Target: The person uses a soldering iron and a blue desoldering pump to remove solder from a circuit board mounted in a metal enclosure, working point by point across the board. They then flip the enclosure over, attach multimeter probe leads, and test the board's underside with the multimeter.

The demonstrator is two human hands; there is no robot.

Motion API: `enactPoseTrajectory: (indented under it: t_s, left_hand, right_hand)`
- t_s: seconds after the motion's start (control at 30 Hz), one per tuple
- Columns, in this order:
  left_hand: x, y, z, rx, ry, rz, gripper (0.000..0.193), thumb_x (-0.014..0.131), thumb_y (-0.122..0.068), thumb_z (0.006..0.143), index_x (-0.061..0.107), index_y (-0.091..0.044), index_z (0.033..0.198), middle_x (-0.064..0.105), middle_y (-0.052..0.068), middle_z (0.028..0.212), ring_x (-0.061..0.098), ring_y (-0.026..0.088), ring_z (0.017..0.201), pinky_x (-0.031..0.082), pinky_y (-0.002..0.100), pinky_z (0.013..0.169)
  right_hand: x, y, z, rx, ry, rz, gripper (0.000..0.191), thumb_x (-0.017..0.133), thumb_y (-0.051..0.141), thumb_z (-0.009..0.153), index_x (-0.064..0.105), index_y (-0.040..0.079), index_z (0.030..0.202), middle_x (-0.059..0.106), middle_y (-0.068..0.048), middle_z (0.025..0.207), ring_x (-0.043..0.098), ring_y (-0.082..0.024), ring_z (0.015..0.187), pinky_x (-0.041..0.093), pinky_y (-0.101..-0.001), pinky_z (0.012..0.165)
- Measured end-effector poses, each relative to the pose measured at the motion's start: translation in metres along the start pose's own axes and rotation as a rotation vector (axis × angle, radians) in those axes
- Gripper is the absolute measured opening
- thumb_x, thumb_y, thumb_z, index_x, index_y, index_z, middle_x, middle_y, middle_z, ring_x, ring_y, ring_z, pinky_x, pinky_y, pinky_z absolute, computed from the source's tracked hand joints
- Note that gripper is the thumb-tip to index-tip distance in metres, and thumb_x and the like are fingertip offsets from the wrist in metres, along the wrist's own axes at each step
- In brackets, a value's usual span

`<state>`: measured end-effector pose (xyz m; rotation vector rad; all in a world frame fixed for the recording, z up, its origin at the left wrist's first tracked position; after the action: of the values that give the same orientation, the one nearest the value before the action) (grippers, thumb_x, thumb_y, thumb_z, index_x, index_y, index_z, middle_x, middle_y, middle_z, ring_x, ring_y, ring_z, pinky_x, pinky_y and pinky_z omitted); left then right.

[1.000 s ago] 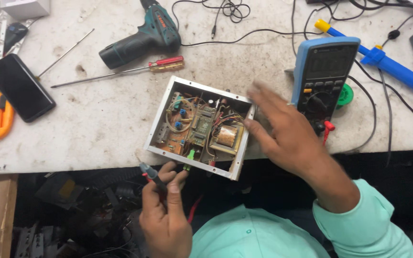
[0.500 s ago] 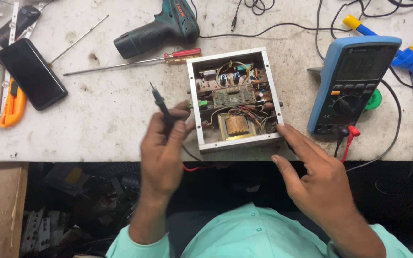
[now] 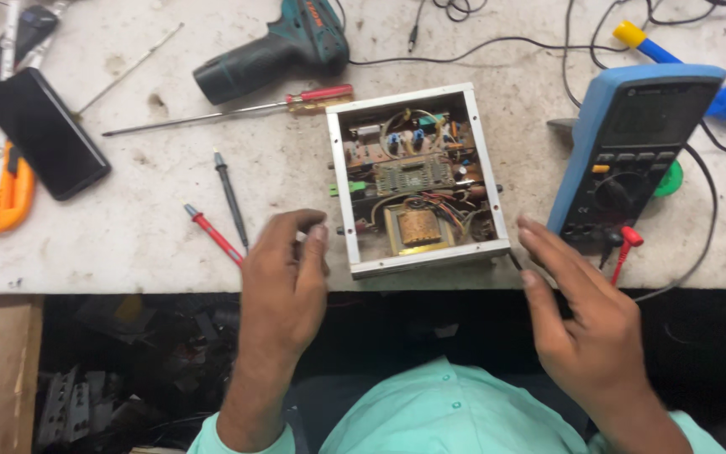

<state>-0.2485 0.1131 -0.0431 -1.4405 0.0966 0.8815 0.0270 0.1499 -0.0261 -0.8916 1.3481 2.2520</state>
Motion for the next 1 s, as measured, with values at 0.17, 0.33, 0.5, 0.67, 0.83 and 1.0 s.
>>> enactPoseTrajectory:
  t_s: [0.17,0.33,0.5,0.67,0.83,1.0]
  left_hand:
    - [0.024,0.008,0.003,-0.078,0.143,-0.002,0.019,0.055,-0.016,0.098,0.065,-0.001,0.102,0.068,0.018,0.091,0.068,0.032,0.080,0.053,0.042,0.072]
    - [0.029,0.005,0.006,-0.084,0.184,0.091,0.022,0.050,-0.019,0.101,0.063,-0.002,0.101,0.067,0.020,0.089,0.067,0.034,0.079,0.051,0.044,0.071]
    - [0.038,0.007,0.009,-0.204,0.216,0.127,0.028,0.046,-0.023,0.102,0.066,-0.005,0.099,0.073,0.016,0.083,0.072,0.030,0.074,0.053,0.043,0.070]
    - [0.038,0.006,0.011,-0.226,0.221,0.199,0.030,0.046,-0.026,0.104,0.067,-0.004,0.099,0.072,0.016,0.079,0.071,0.029,0.069,0.053,0.043,0.067]
    - [0.034,0.004,0.001,-0.423,0.209,0.069,0.033,0.047,-0.032,0.104,0.068,-0.008,0.112,0.072,0.019,0.074,0.067,0.032,0.068,0.052,0.043,0.063]
    - [0.041,-0.033,-0.003,0.070,0.035,0.279,0.037,0.056,-0.026,0.103,0.064,0.003,0.126,0.070,0.019,0.100,0.070,0.029,0.080,0.054,0.040,0.068]
  right_hand:
    - [0.013,-0.012,0.013,0.071,0.075,0.157,0.046,0.068,0.004,0.092,0.061,-0.001,0.137,0.066,-0.019,0.137,0.066,-0.024,0.125,0.051,-0.0318,0.102]
    - [0.024,-0.032,0.006,0.295,0.019,0.366,0.038,0.069,0.005,0.093,0.068,0.003,0.131,0.073,-0.013,0.129,0.071,-0.016,0.113,0.057,-0.0276,0.095]
    - [0.023,-0.035,0.001,0.274,-0.013,0.462,0.035,0.069,0.004,0.093,0.069,0.001,0.128,0.072,-0.012,0.126,0.070,-0.014,0.110,0.058,-0.0259,0.091]
    - [0.016,-0.039,0.016,0.254,0.059,0.501,0.026,0.055,0.004,0.105,0.069,-0.001,0.126,0.075,-0.011,0.120,0.070,-0.014,0.104,0.057,-0.0257,0.088]
    - [0.013,-0.036,0.035,0.130,-0.040,0.199,0.025,0.059,0.000,0.098,0.065,-0.004,0.123,0.071,-0.015,0.111,0.074,-0.021,0.096,0.060,-0.0296,0.077]
    - [0.010,-0.042,0.048,0.051,-0.038,0.214,0.020,0.062,-0.002,0.097,0.067,-0.001,0.116,0.071,-0.013,0.103,0.078,-0.018,0.081,0.062,-0.0282,0.068]
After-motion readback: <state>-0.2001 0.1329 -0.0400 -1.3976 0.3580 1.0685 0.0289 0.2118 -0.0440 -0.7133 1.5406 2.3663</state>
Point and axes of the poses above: each hand's wrist, its own z-axis towards the middle knuckle, its own x-axis out of the palm, y = z × x, the point moved 6 cm from there along z, towards the middle knuckle
